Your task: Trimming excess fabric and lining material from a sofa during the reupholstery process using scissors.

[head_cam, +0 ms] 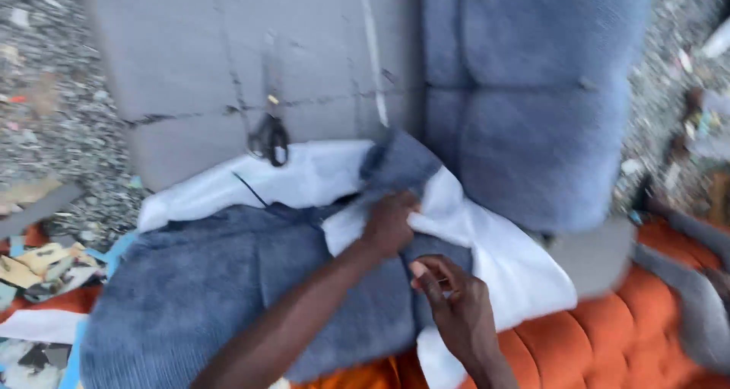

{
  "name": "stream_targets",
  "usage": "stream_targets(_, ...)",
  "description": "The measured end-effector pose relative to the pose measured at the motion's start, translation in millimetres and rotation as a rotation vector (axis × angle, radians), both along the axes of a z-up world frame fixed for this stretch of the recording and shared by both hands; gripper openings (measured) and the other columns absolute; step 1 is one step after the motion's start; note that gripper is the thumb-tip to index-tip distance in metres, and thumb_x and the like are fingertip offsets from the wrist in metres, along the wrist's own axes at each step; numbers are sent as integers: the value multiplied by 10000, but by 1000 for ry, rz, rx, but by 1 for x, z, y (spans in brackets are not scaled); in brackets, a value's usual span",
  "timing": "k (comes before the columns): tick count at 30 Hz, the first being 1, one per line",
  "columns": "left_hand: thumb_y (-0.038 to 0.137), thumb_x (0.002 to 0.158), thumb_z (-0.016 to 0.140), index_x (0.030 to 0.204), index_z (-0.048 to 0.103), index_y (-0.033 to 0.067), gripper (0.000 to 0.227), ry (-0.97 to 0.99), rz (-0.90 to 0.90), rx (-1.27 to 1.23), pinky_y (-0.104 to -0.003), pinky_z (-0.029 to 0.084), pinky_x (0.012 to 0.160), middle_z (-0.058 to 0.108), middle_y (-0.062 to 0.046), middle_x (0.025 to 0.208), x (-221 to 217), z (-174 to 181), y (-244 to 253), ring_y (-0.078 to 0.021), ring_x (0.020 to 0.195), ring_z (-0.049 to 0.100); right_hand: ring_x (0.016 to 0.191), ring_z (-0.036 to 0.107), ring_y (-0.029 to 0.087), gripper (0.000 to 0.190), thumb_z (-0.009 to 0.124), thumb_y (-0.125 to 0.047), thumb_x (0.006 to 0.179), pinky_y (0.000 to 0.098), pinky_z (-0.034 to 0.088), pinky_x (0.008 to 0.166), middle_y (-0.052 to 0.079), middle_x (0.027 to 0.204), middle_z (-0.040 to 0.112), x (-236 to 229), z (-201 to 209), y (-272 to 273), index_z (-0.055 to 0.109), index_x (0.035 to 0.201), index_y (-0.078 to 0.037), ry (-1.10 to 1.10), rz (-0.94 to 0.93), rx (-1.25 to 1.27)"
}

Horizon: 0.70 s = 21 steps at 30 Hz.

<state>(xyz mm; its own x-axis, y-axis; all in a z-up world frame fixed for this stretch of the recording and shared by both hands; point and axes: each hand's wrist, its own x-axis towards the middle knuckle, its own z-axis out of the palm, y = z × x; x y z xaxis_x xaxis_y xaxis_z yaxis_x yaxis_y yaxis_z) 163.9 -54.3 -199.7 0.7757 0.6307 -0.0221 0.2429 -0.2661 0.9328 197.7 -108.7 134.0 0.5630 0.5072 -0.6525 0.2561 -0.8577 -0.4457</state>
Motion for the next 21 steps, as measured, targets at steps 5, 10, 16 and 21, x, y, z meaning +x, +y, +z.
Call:
stream_targets(5,574,978,676,1018,636,128,450,-9,-86,94,-481,475,913,642,-85,1097,-37,4,-10,-288,1023,641,946,934,421,217,789,-435,1158,579,673,764,73,969,941,-27,-177,137,876,1191,-239,-63,537,170)
stream_targets(10,504,962,699,1085,660,126,399,83,-17,71,-491,482,926,646,-88,1117,-77,-22,3,-300,1049,640,796,879,544,435,804,-463,1148,669,691,660,219,783,842,-87,-394,231,780,972,-66,-204,853,184)
stream_targets(16,420,943,727,1165,689,125,371,130,1,43,-504,490,942,650,-91,1142,-105,-19,18,-315,1081,640,955,774,327,929,210,-706,1295,432,658,868,135,946,683,-98,-455,241,790,1099,-8,-1546,1038,455)
stream_targets(21,350,927,751,1232,713,124,381,122,-12,75,-515,497,955,654,-94,1162,-108,-17,42,-327,1107,640,615,746,168,570,1012,-373,1102,318,559,518,88,585,744,-44,-379,253,713,690,-118,-189,587,234)
